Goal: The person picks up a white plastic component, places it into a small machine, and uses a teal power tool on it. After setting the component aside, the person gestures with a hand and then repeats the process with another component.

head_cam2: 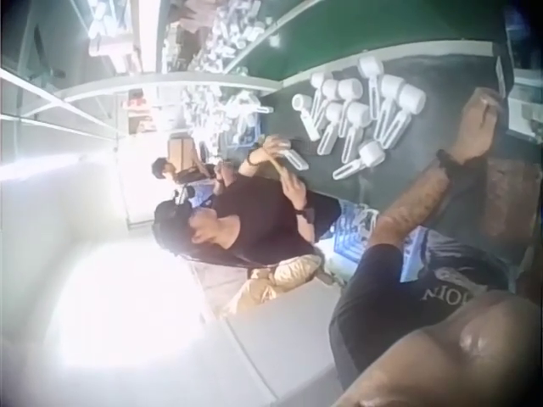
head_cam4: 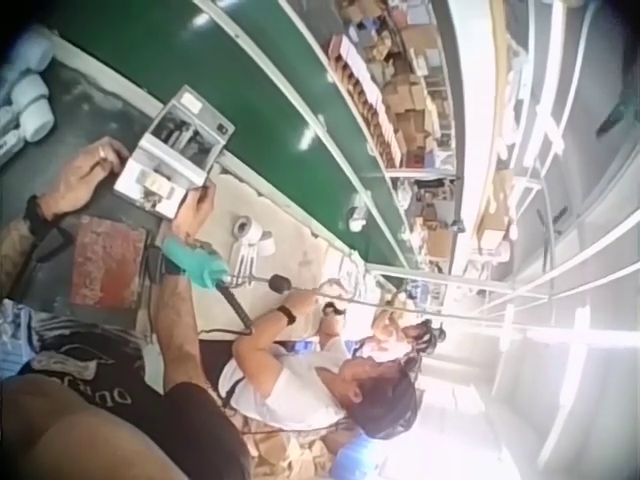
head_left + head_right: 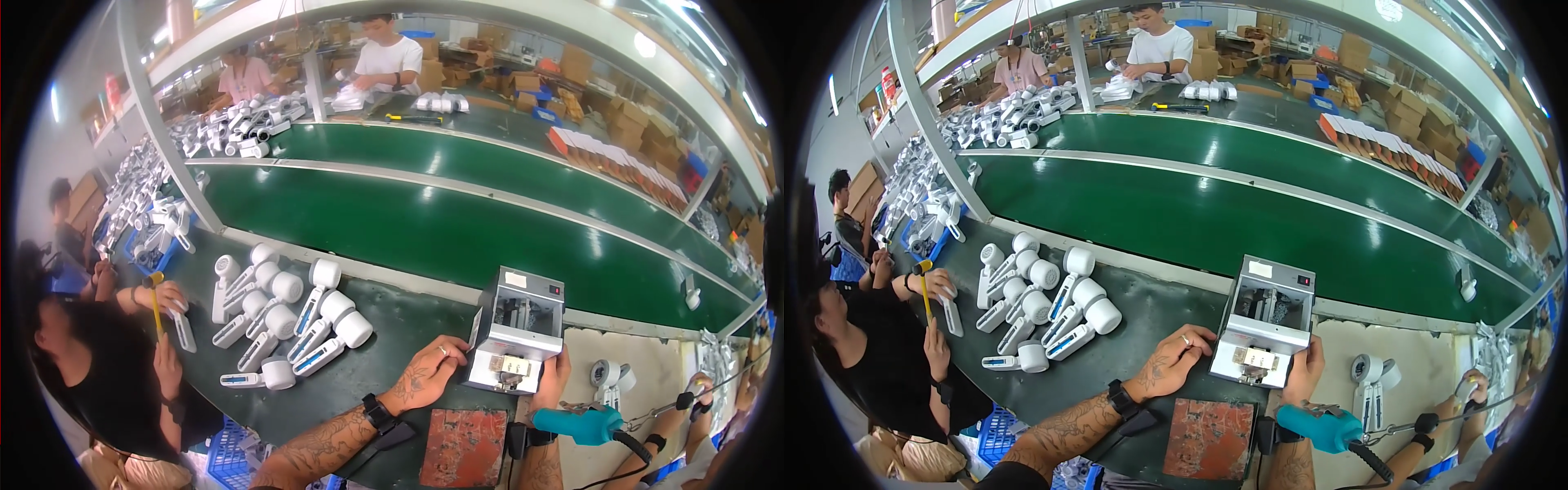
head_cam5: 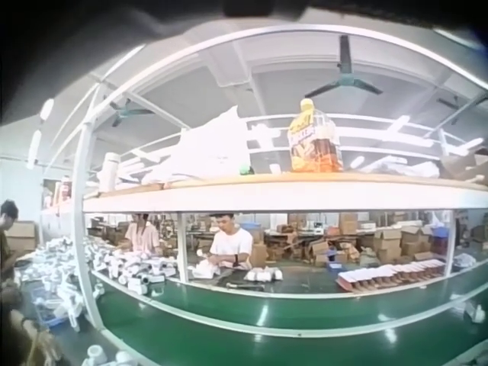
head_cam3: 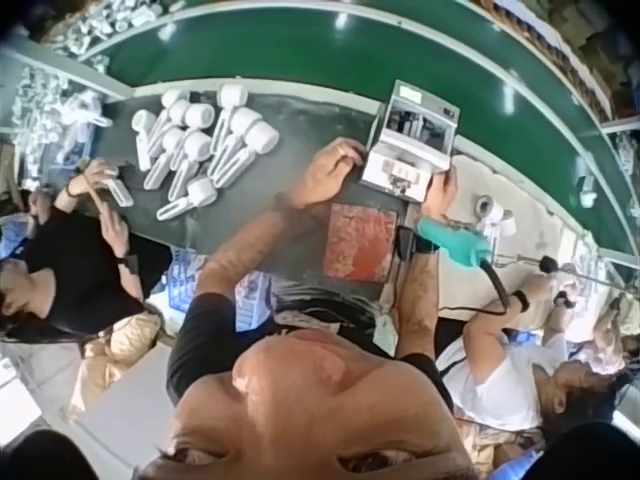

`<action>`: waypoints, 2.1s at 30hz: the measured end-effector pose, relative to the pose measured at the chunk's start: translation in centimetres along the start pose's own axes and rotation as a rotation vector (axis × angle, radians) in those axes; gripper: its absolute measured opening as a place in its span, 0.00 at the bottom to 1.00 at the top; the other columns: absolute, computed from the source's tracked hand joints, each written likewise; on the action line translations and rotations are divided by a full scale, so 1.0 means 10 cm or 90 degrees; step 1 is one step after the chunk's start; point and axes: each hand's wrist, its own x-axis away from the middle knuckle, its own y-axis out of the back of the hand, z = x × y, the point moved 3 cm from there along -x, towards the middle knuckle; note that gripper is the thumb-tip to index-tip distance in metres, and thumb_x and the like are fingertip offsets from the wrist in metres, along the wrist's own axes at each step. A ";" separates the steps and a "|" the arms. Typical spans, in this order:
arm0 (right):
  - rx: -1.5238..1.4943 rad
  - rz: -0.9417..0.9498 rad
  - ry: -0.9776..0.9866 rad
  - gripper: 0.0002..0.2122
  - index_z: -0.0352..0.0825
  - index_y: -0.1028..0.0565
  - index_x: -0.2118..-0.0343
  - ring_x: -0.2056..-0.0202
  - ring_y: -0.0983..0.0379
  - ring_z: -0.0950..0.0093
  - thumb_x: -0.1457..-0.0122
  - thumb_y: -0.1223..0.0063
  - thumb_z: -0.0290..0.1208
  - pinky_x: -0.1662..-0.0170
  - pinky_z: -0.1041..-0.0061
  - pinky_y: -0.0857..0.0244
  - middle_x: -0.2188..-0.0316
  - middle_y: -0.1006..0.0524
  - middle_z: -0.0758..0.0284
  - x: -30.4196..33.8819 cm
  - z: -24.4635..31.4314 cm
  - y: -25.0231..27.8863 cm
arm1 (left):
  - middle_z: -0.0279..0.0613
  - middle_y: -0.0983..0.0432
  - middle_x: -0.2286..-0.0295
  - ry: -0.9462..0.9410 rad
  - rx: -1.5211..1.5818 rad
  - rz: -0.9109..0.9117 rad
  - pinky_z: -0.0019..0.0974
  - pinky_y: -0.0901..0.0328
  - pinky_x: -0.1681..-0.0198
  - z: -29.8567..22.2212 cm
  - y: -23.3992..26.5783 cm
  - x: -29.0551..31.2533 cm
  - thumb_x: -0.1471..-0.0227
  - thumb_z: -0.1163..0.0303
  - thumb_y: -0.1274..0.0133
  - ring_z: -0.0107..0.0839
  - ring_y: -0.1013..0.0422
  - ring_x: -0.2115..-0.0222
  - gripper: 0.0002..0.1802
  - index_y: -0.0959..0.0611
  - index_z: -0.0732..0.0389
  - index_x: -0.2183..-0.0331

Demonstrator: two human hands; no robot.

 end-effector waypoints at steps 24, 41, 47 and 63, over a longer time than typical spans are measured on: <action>0.001 0.014 0.000 0.10 0.28 0.26 0.57 0.61 0.31 0.79 0.31 0.51 0.32 0.54 0.78 0.36 0.63 0.24 0.67 0.04 0.13 -0.07 | 0.46 0.26 0.51 -0.009 0.011 0.003 0.37 0.31 0.54 0.01 0.00 0.00 0.36 0.76 0.54 0.37 0.26 0.58 0.07 0.21 0.64 0.61; 0.045 0.002 0.027 0.12 0.29 0.26 0.57 0.61 0.31 0.79 0.30 0.52 0.34 0.55 0.75 0.35 0.63 0.23 0.66 0.02 0.10 -0.05 | 0.57 0.66 0.29 -0.249 0.677 -0.128 0.25 0.43 0.76 -1.57 1.04 -0.56 0.54 0.86 0.51 0.17 0.41 0.82 0.55 0.54 0.52 0.28; 0.030 -0.004 0.009 0.11 0.29 0.26 0.57 0.61 0.31 0.79 0.30 0.52 0.34 0.55 0.75 0.34 0.63 0.24 0.67 0.02 0.09 -0.04 | 0.57 0.68 0.29 -0.267 0.686 -0.101 0.25 0.43 0.76 -1.63 1.12 -0.46 0.53 0.86 0.52 0.18 0.41 0.83 0.56 0.57 0.50 0.28; 0.035 -0.002 0.021 0.11 0.29 0.26 0.57 0.61 0.31 0.79 0.30 0.53 0.33 0.55 0.76 0.35 0.63 0.24 0.68 0.06 0.10 -0.07 | 0.57 0.55 0.31 -0.253 0.610 -0.102 0.27 0.40 0.74 -1.71 1.06 -0.33 0.52 0.86 0.52 0.20 0.40 0.80 0.53 0.54 0.54 0.29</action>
